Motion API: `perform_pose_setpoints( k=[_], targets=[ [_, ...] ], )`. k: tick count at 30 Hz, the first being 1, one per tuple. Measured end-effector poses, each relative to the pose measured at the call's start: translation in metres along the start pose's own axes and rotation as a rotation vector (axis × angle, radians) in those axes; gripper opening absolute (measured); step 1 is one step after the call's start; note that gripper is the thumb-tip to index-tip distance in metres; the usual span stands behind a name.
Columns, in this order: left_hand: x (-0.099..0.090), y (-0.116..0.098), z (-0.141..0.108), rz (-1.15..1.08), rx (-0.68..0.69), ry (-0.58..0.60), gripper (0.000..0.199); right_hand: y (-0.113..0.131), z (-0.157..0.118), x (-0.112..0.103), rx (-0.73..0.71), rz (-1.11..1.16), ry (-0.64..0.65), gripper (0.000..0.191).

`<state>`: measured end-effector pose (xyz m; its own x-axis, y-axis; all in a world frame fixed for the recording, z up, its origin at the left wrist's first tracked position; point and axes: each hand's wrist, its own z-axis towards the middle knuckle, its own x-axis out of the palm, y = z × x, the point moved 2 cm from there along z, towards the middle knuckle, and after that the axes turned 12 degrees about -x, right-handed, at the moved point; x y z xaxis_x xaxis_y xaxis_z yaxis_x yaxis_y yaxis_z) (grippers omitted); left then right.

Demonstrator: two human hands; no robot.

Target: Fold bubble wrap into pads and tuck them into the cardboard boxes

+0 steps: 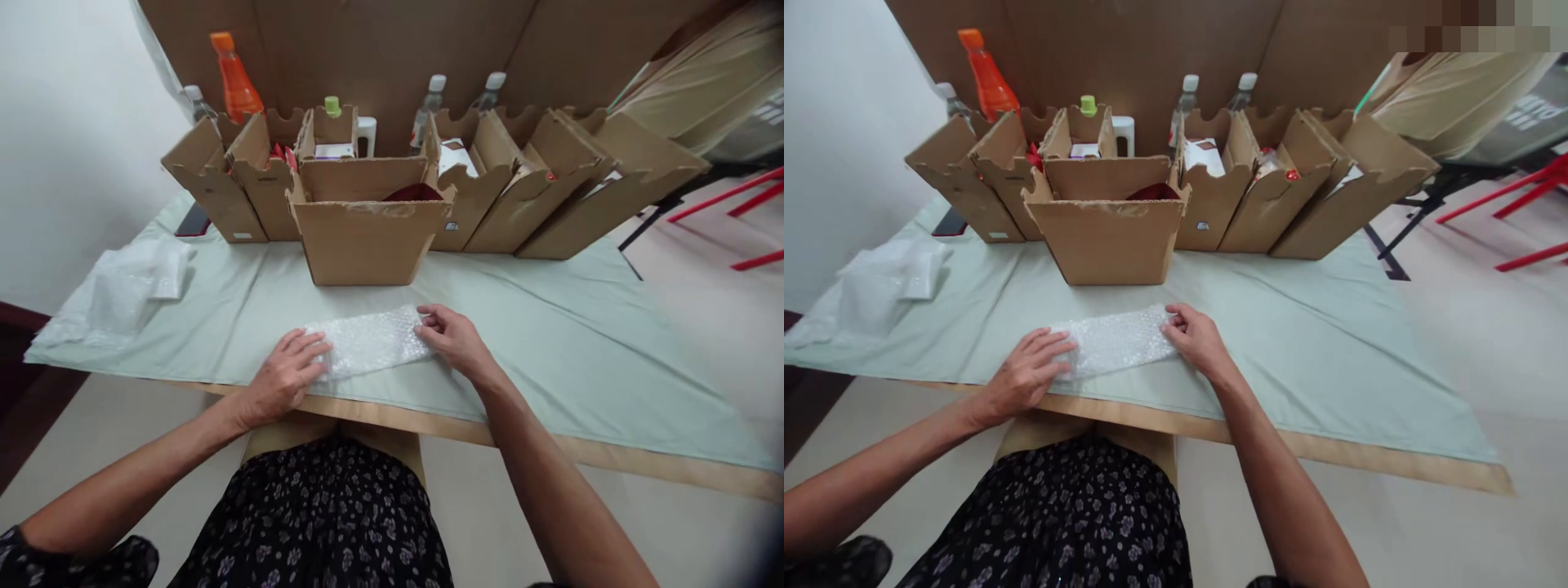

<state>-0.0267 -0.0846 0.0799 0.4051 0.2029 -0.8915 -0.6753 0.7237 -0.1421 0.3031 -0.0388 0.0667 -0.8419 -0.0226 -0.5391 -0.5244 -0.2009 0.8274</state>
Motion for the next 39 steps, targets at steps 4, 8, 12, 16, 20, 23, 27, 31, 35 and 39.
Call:
perform_pose_setpoints(
  k=[4, 8, 12, 16, 20, 23, 27, 31, 35, 39],
  targets=[
    [-0.007, 0.026, 0.001, 0.034, -0.317, -0.06, 0.047, -0.006, 0.008, 0.007, -0.086, -0.136, 0.016, 0.017],
    [-0.004, 0.028, 0.016, -0.078, -0.435, -0.069, 0.04, -0.003, 0.003, 0.005, -0.235, -0.132, -0.154, 0.014],
    [0.011, 0.018, 0.038, -0.146, -0.394, 0.03, 0.063, 0.015, -0.015, -0.002, -0.415, -0.105, -0.317, 0.013],
    [0.022, 0.026, 0.045, -0.17, -0.393, 0.193, 0.053, 0.03, -0.035, -0.011, -0.454, -0.071, -0.372, 0.01],
    [0.005, 0.031, 0.053, -0.243, -0.395, 0.144, 0.008, 0.035, -0.045, -0.02, -0.49, -0.046, -0.364, 0.01],
    [-0.028, 0.019, 0.066, -0.171, -0.354, -0.154, 0.008, 0.043, -0.048, -0.027, -0.548, -0.028, -0.404, 0.013],
    [-0.047, -0.001, 0.057, -0.083, -0.164, -0.203, 0.015, 0.049, -0.062, -0.03, -0.591, -0.048, -0.317, 0.016],
    [-0.034, -0.003, 0.012, -0.151, -0.122, 0.108, 0.015, 0.031, -0.087, -0.03, -0.557, -0.126, -0.079, 0.022],
    [-0.042, 0.008, -0.006, -0.229, -0.248, 0.288, 0.07, 0.017, -0.104, -0.048, -0.295, -0.224, -0.085, 0.039],
    [-0.041, 0.002, 0.031, -0.213, -0.243, 0.137, 0.061, 0.034, -0.084, -0.049, -0.255, -0.34, -0.223, 0.044]
  ],
)
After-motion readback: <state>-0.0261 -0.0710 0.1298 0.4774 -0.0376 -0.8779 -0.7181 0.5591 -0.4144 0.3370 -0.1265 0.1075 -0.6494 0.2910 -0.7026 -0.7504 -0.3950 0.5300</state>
